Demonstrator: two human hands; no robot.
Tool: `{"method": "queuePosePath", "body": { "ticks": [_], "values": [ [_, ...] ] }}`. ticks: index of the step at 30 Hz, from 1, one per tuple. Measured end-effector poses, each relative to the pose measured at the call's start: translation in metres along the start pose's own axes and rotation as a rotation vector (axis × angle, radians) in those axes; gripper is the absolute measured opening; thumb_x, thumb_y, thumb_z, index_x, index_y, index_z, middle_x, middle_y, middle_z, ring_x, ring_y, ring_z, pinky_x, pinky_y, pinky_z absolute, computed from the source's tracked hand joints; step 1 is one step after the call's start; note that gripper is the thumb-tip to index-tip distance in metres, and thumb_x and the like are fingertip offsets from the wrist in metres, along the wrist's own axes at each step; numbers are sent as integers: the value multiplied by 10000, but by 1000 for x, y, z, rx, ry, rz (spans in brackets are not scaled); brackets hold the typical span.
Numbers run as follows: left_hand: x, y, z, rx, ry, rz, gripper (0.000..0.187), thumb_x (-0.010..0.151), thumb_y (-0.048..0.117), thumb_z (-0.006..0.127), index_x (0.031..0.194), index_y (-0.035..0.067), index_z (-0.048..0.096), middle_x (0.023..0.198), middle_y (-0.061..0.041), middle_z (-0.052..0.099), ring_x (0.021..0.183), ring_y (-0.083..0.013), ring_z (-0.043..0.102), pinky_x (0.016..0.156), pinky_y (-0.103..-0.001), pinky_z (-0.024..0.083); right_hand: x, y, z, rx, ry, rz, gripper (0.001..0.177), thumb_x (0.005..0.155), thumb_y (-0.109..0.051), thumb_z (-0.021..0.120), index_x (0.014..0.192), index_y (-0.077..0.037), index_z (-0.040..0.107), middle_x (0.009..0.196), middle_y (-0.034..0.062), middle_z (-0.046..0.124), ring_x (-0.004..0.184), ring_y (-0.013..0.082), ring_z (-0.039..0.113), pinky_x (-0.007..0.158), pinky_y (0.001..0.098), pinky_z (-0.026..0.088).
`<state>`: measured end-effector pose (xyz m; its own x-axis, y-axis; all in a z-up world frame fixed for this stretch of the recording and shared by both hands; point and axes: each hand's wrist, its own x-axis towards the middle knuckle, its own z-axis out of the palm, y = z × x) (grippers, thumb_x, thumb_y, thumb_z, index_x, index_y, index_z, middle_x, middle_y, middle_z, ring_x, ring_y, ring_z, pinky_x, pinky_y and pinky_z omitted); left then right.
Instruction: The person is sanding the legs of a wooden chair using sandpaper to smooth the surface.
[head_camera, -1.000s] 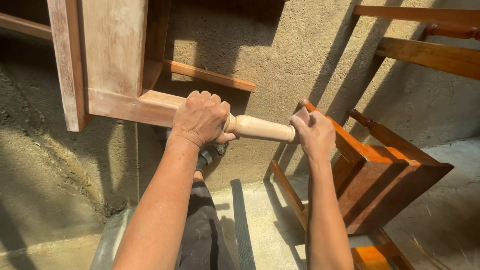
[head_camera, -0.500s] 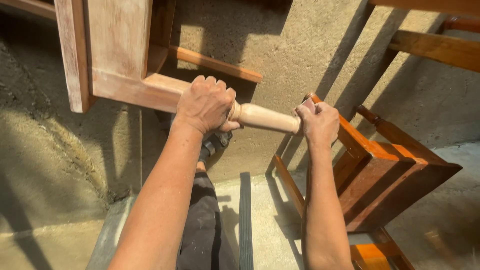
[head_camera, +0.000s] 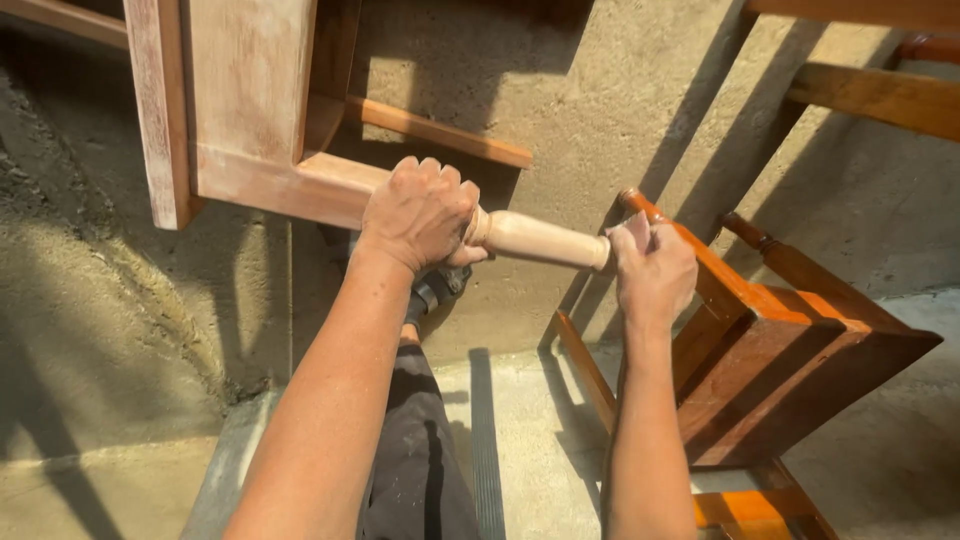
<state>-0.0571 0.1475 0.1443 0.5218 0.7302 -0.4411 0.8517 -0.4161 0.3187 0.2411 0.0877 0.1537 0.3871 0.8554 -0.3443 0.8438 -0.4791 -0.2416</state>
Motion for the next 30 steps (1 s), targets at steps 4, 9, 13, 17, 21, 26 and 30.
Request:
{"method": "queuePosePath", "body": {
  "ticks": [4, 9, 13, 17, 21, 26, 30],
  "values": [
    [4, 0, -1, 38, 23, 17, 713, 557, 842, 774, 735, 155, 707, 679, -16, 653, 666, -169, 630, 619, -330, 486, 30, -17, -1, -178, -228, 281, 256, 825, -323, 822, 777, -111, 686, 699, 52, 670, 534, 149, 560, 492, 374, 470],
    [-1, 1, -5, 24, -13, 1, 701, 558, 840, 769, 721, 162, 698, 685, -3, 645, 682, -162, 621, 630, -324, 489, -32, 2, -36, 162, -67, 196, 283, 890, -315, 820, 807, -89, 672, 749, 34, 677, 578, 111, 591, 508, 310, 524],
    [2, 1, -7, 37, -20, 1, 723, 570, 864, 751, 714, 158, 693, 671, -4, 639, 667, -154, 618, 620, -323, 491, -12, -17, -38, 521, 8, 328, 195, 848, -282, 809, 844, -109, 717, 779, 44, 728, 638, 100, 657, 541, 276, 522],
    [1, 2, -4, 50, -13, 6, 731, 562, 873, 745, 708, 159, 687, 657, 2, 631, 652, -148, 609, 605, -318, 490, 25, -31, -12, -115, -178, 261, 259, 806, -299, 874, 840, -81, 738, 788, 105, 721, 642, 178, 630, 607, 382, 505],
    [1, 2, -3, 50, -9, 3, 740, 551, 881, 741, 705, 159, 687, 660, -3, 632, 647, -152, 603, 600, -315, 486, 23, -25, -17, -270, -225, 122, 263, 811, -311, 842, 841, -78, 724, 789, 97, 725, 631, 195, 648, 601, 420, 526],
    [-7, 10, -1, 62, 7, 26, 732, 557, 880, 744, 691, 163, 680, 648, -7, 635, 624, -156, 606, 578, -317, 480, 59, -15, 17, -588, -498, 41, 178, 870, -242, 790, 836, -69, 759, 788, 109, 753, 633, 196, 648, 589, 397, 518],
    [3, 2, -2, 49, 18, 19, 695, 545, 843, 771, 692, 170, 676, 648, -7, 639, 631, -158, 612, 574, -316, 476, 70, -34, -9, -684, -574, -134, 218, 857, -279, 796, 1037, -181, 722, 850, 88, 728, 644, 171, 646, 552, 350, 522]
  ]
}}
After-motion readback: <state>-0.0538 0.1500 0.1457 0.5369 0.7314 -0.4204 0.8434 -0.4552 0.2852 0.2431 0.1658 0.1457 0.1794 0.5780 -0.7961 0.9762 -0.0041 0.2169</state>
